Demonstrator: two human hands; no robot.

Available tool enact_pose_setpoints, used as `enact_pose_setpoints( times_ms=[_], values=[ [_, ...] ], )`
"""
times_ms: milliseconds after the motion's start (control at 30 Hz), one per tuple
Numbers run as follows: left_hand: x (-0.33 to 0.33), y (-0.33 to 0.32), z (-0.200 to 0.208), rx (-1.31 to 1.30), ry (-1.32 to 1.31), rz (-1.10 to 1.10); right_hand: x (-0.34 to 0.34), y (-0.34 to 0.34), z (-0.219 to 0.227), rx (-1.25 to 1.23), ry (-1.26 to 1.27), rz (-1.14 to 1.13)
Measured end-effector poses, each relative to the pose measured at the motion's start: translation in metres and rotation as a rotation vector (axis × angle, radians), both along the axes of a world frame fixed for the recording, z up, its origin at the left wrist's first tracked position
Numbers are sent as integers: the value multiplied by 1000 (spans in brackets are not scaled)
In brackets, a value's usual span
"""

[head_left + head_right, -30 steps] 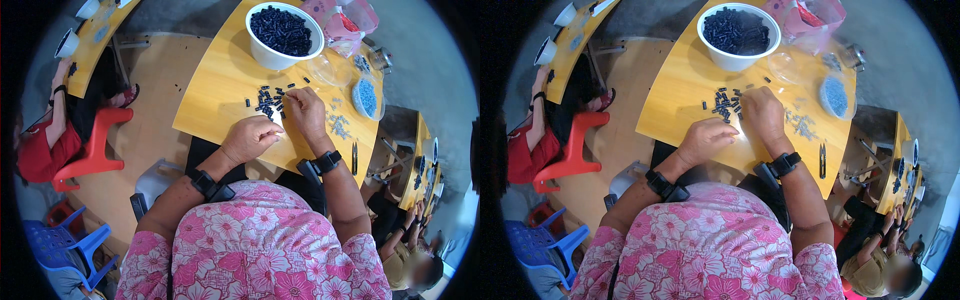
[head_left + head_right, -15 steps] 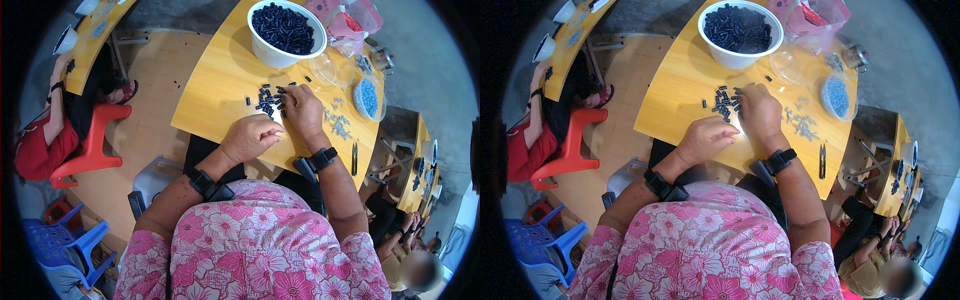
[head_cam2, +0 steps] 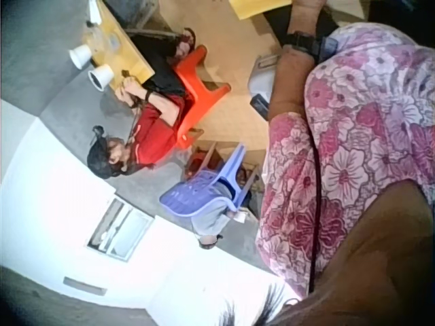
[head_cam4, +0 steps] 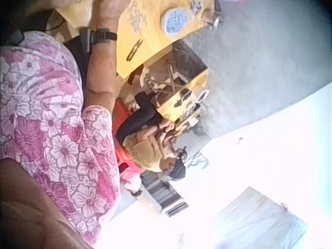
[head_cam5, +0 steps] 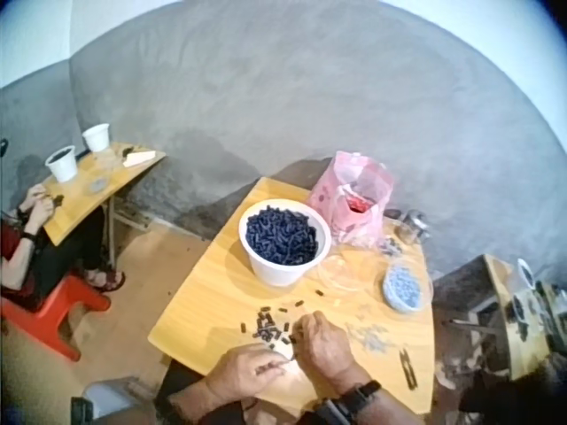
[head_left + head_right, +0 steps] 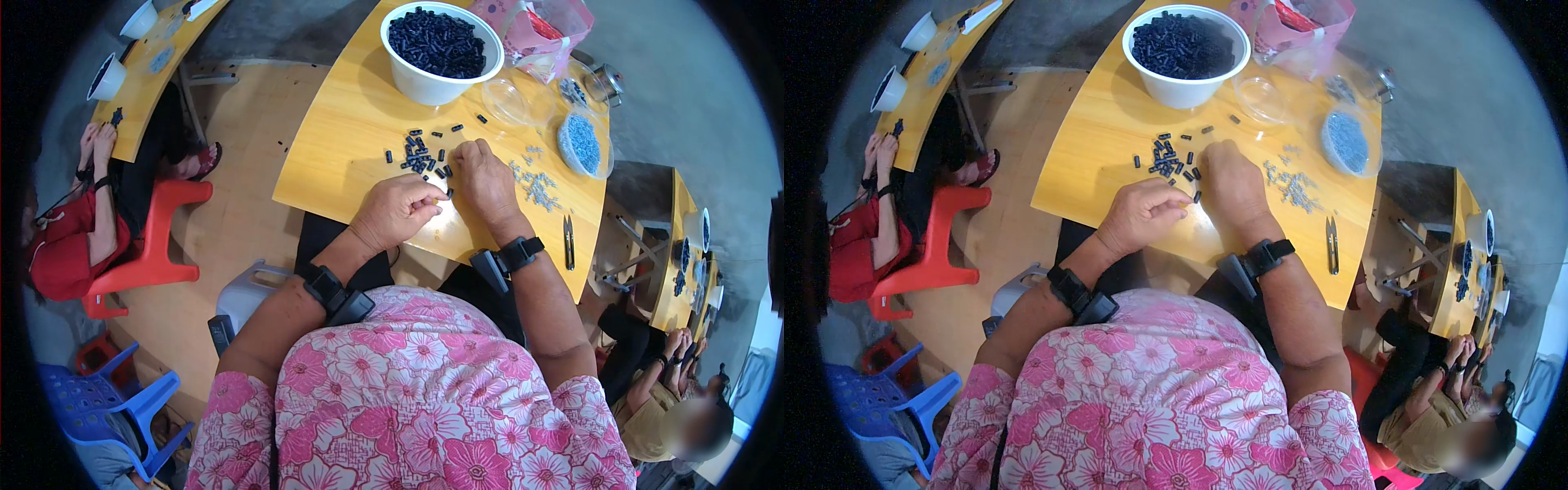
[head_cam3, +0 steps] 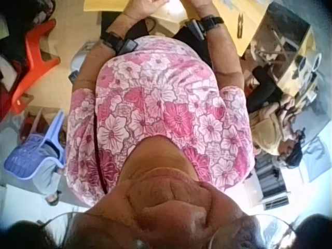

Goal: Manually assembling small black plastic components by hand at a workbench.

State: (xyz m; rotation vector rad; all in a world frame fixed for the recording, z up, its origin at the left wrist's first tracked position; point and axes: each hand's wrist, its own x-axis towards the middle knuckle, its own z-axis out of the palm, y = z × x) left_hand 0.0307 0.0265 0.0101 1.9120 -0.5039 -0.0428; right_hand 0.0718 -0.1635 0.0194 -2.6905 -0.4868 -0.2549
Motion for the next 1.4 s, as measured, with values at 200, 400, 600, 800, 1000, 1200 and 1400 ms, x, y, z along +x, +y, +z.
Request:
enact_pose_setpoints(
  times_ms=[200, 400, 600, 800, 1000, 1200, 1400],
  values=[
    [4, -7, -2, 87, -127, 8, -16, -3, 2, 295, -124, -43],
    [2, -4, -1, 109, -104, 3, -54, -15, 0, 541, 97, -72],
    [3, -5, -1, 86, -102, 7, -59, -3, 4, 342, 91, -14],
    [2, -5, -2, 105, -80, 15, -60, -5, -4, 226, 33, -41],
    [1, -5, -4, 70, -65, 17, -62, -7, -4, 212, 13, -13],
    [1, -4, -7, 63, -49, 17, -65, -19, 3, 572, 153, -22],
    [1, -4, -4, 39, 2, 10, -68, -24, -1, 897, 370, -99]
  ],
)
